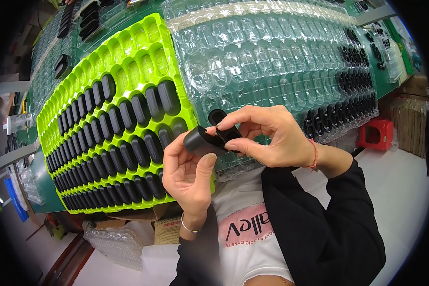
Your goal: The person assembles electronic components into small black plastic cases by hand, working on a production line.
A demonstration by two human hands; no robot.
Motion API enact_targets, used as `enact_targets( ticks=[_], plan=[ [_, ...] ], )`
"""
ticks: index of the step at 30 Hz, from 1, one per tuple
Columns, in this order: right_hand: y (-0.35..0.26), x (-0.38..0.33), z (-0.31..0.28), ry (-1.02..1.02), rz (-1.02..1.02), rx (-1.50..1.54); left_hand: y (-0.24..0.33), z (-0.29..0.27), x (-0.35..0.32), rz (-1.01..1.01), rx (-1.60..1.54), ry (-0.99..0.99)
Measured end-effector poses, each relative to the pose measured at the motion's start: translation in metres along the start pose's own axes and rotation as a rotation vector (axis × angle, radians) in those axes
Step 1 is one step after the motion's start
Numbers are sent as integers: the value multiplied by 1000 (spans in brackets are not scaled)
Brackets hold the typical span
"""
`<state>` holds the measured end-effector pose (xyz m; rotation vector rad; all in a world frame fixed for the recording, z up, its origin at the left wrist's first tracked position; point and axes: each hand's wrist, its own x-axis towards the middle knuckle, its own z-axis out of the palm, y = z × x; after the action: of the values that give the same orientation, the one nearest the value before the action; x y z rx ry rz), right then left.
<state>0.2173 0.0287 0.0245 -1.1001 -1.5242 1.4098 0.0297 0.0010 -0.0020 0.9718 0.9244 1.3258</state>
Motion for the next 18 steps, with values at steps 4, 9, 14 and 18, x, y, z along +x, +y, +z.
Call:
enact_targets(
  ticks=[4, 9, 14, 18],
  plan=[
    [1, 1, 3, 63, -27, 23, -1, -1, -3, 30, -5, 59],
    [-3, 0, 0, 59, 32, 62, 6, 3, -1, 5, -42, 103],
    [-2, -1, -1, 63, 17, 34, 8, -2, -3, -42, -33, 19],
    [4, -1, -1, 121, -126, -118, 8, -1, -3, -107, -94, 12]
  ],
)
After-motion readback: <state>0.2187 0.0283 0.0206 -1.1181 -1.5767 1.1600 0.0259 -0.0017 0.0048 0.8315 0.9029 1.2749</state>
